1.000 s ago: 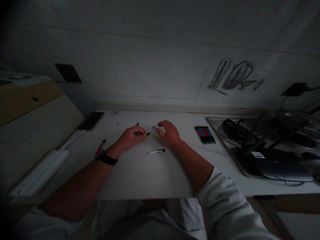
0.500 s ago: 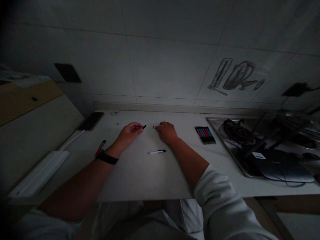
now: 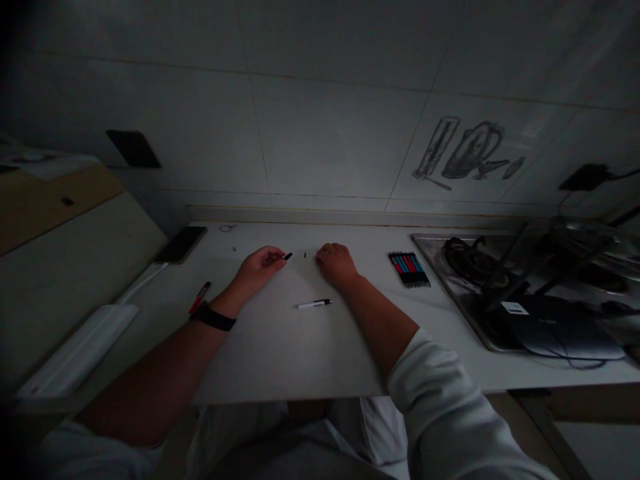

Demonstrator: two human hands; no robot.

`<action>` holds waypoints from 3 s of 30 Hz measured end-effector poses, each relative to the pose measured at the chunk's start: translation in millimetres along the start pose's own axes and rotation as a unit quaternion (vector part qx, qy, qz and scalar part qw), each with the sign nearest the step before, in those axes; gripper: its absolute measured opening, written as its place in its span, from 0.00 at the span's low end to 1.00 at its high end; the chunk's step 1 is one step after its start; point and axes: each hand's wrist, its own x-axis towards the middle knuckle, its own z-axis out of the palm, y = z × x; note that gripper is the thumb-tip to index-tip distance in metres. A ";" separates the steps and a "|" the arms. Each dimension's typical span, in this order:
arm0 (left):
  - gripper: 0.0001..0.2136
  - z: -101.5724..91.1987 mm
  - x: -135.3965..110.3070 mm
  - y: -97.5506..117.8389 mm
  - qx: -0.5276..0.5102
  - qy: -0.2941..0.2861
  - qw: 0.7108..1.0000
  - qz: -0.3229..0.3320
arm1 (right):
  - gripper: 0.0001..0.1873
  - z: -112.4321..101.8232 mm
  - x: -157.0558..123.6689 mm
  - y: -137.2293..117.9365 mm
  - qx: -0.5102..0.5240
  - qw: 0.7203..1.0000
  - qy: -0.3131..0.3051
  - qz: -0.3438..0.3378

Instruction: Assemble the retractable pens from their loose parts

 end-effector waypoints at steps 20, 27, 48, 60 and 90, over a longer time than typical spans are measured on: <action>0.08 0.4 -7.0 6.5 0.081 -0.015 0.996 0.030 | 0.09 -17.4 -16.7 -21.3 -0.003 0.994 -0.038 -0.099; 0.08 1.1 -7.4 9.5 0.103 -0.014 0.994 0.031 | 0.11 -14.2 -16.5 -20.3 0.013 0.992 -0.064 -0.111; 0.07 5.8 -13.8 20.3 0.095 -0.084 0.990 0.060 | 0.13 -15.2 -19.8 -42.3 0.572 0.811 0.112 0.058; 0.07 6.6 -14.9 25.3 0.092 -0.091 0.990 0.060 | 0.12 -15.0 -21.4 -42.8 0.532 0.838 0.114 0.047; 0.09 1.1 -10.1 16.0 0.092 -0.032 0.994 0.048 | 0.13 -2.3 -19.8 50.3 0.085 0.990 -0.038 0.107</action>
